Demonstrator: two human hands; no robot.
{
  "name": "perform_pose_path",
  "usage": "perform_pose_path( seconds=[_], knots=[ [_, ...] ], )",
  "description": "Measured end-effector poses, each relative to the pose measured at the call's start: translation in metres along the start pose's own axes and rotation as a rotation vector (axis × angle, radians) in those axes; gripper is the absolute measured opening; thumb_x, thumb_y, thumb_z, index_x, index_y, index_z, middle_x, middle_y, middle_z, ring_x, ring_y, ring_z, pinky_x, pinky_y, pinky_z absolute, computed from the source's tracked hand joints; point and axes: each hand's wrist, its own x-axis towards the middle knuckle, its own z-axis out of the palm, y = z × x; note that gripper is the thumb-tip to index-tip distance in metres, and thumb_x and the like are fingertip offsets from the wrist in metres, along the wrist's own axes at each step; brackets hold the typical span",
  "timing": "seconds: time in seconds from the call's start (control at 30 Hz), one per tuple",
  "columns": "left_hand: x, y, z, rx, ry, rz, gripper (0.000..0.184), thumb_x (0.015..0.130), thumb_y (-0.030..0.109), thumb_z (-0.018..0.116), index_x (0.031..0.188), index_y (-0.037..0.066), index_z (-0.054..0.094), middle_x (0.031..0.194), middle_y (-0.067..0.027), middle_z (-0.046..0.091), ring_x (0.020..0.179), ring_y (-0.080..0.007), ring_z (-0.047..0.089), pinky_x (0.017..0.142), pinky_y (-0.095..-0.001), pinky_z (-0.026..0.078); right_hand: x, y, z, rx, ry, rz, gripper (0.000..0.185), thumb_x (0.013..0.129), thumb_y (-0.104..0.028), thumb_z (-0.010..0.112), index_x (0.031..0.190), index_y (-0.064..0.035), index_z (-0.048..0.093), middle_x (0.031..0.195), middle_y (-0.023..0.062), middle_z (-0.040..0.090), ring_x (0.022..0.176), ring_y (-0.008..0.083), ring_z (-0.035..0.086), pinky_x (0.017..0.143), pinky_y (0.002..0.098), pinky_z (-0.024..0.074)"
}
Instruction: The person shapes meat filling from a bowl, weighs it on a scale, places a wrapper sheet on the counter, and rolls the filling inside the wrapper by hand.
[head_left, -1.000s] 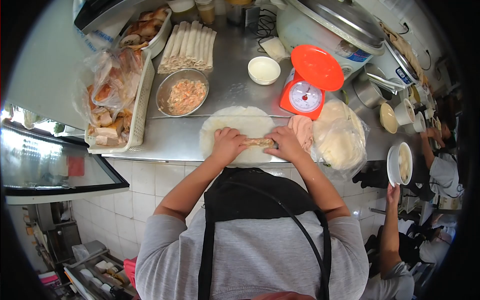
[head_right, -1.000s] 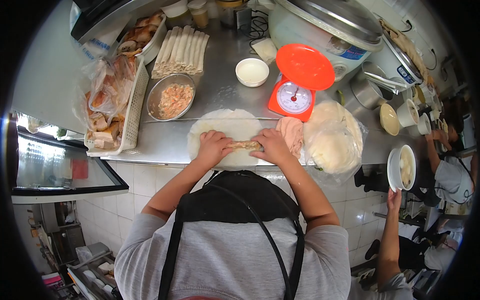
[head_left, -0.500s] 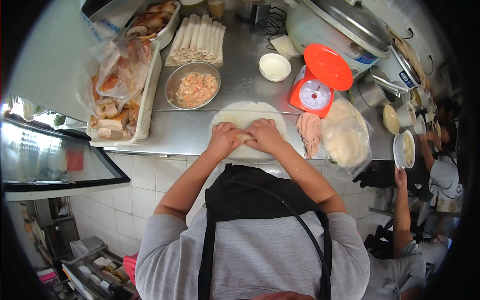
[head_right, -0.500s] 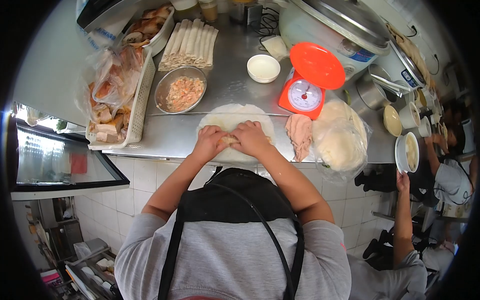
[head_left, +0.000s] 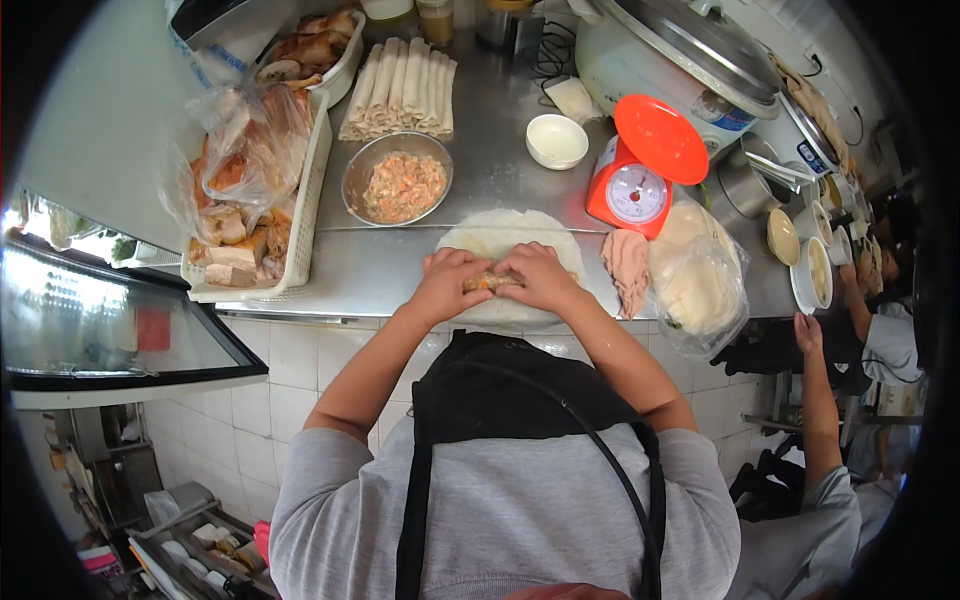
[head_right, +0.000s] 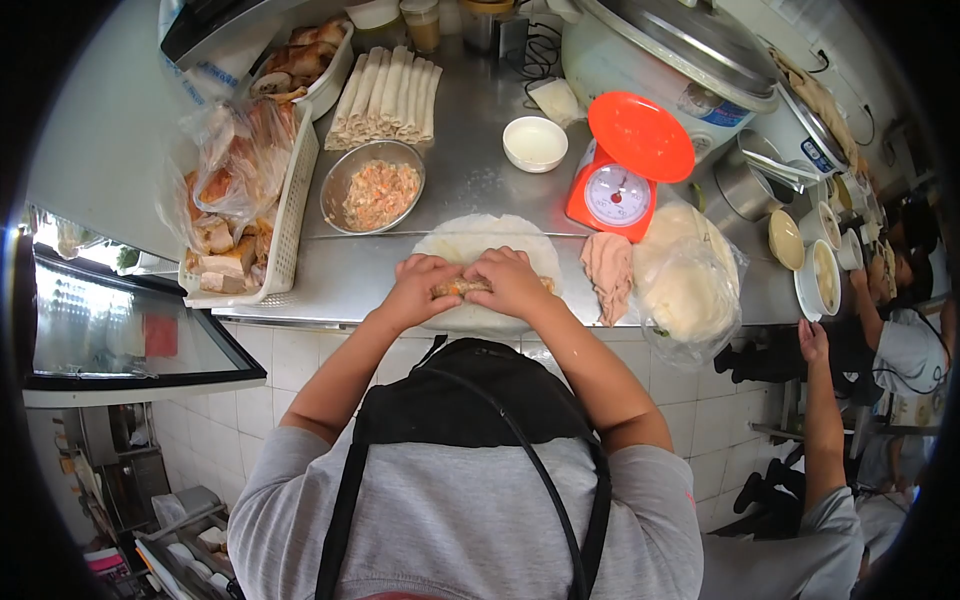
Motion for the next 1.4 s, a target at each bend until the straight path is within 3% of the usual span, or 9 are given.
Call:
perform_pose_path(
  seconds=[0.17,0.37,0.47,0.57,0.7,0.97,1.1,1.27,1.4],
  knots=[
    [-0.005,-0.022,0.020,0.054,-0.066,0.045,0.040,0.065,0.023,0.072,0.102,0.015,0.063,0.100,-0.0029,0.054,0.100,-0.0245,0.044,0.086,-0.0392,0.031,0.005,0.009,0.019,-0.061,-0.115,0.023,0.027,0.066,-0.028,0.068,0.089,-0.0153,0.062,0.094,0.0039,0.056,0.094,0.0236,0.048,0.082,0.0373,0.0338],
    [-0.005,-0.007,0.005,0.085,0.006,0.006,0.040,0.065,0.021,0.071,0.103,0.011,0.061,0.100,-0.0028,0.053,0.098,-0.0244,0.044,0.085,-0.0385,0.032,0.005,-0.006,0.015,-0.153,0.056,-0.031,0.027,0.068,-0.025,0.066,0.093,-0.0147,0.064,0.092,0.0035,0.055,0.093,0.0229,0.048,0.082,0.0360,0.0337],
    [-0.006,-0.020,0.009,0.091,-0.059,0.019,0.046,0.063,0.024,0.073,0.106,0.011,0.060,0.100,-0.0045,0.053,0.099,-0.0252,0.044,0.086,-0.0391,0.031,0.012,0.000,0.025,-0.182,-0.097,0.001,0.039,0.066,-0.030,0.069,0.101,-0.0158,0.062,0.095,0.0042,0.055,0.096,0.0242,0.048,0.085,0.0372,0.0324],
    [-0.009,-0.034,0.012,0.093,-0.092,0.059,0.049,0.062,0.025,0.074,0.107,0.011,0.059,0.099,-0.0047,0.052,0.099,-0.0255,0.044,0.086,-0.0394,0.031,0.013,0.002,0.025,-0.176,-0.114,-0.014,0.039,0.065,-0.028,0.071,0.100,-0.0147,0.062,0.093,0.0047,0.055,0.095,0.0254,0.047,0.085,0.0371,0.0325],
    [-0.007,-0.022,-0.003,0.032,0.012,0.055,0.041,0.063,0.023,0.073,0.101,0.013,0.063,0.095,-0.0031,0.052,0.095,-0.0244,0.045,0.084,-0.0388,0.032,0.012,-0.005,0.014,-0.071,0.097,-0.071,0.023,0.067,-0.023,0.068,0.089,-0.0154,0.065,0.088,0.0015,0.056,0.093,0.0217,0.048,0.083,0.0354,0.0328],
    [-0.010,-0.033,0.001,0.095,0.008,0.058,0.039,0.061,0.025,0.074,0.098,0.018,0.065,0.095,-0.0014,0.050,0.095,-0.0232,0.044,0.083,-0.0384,0.031,0.020,0.001,0.025,-0.068,-0.132,-0.013,0.027,0.066,-0.027,0.070,0.089,-0.0155,0.063,0.090,0.0022,0.057,0.095,0.0231,0.048,0.084,0.0370,0.0333],
    [-0.009,-0.028,-0.009,0.128,-0.023,0.010,0.033,0.062,0.024,0.073,0.093,0.018,0.066,0.097,-0.0011,0.049,0.096,-0.0233,0.043,0.083,-0.0386,0.031,0.021,-0.011,0.021,-0.103,0.032,-0.055,0.027,0.066,-0.025,0.069,0.090,-0.0143,0.064,0.089,0.0022,0.057,0.093,0.0222,0.049,0.083,0.0368,0.0338],
    [-0.014,-0.044,0.003,0.126,-0.002,0.023,0.042,0.059,0.026,0.075,0.099,0.017,0.065,0.100,-0.0021,0.049,0.098,-0.0236,0.042,0.084,-0.0385,0.031,0.029,0.000,0.036,-0.167,-0.156,-0.104,0.038,0.065,-0.028,0.071,0.100,-0.0153,0.063,0.094,0.0035,0.056,0.096,0.0234,0.048,0.085,0.0370,0.0328],
    [-0.016,-0.036,-0.009,0.055,0.017,-0.018,0.040,0.060,0.025,0.075,0.098,0.016,0.066,0.102,-0.0022,0.050,0.100,-0.0235,0.042,0.083,-0.0381,0.031,0.030,-0.008,0.017,-0.058,-0.092,-0.131,0.027,0.066,-0.025,0.069,0.092,-0.0155,0.064,0.089,0.0023,0.057,0.094,0.0220,0.049,0.083,0.0360,0.0337]
  ],
)
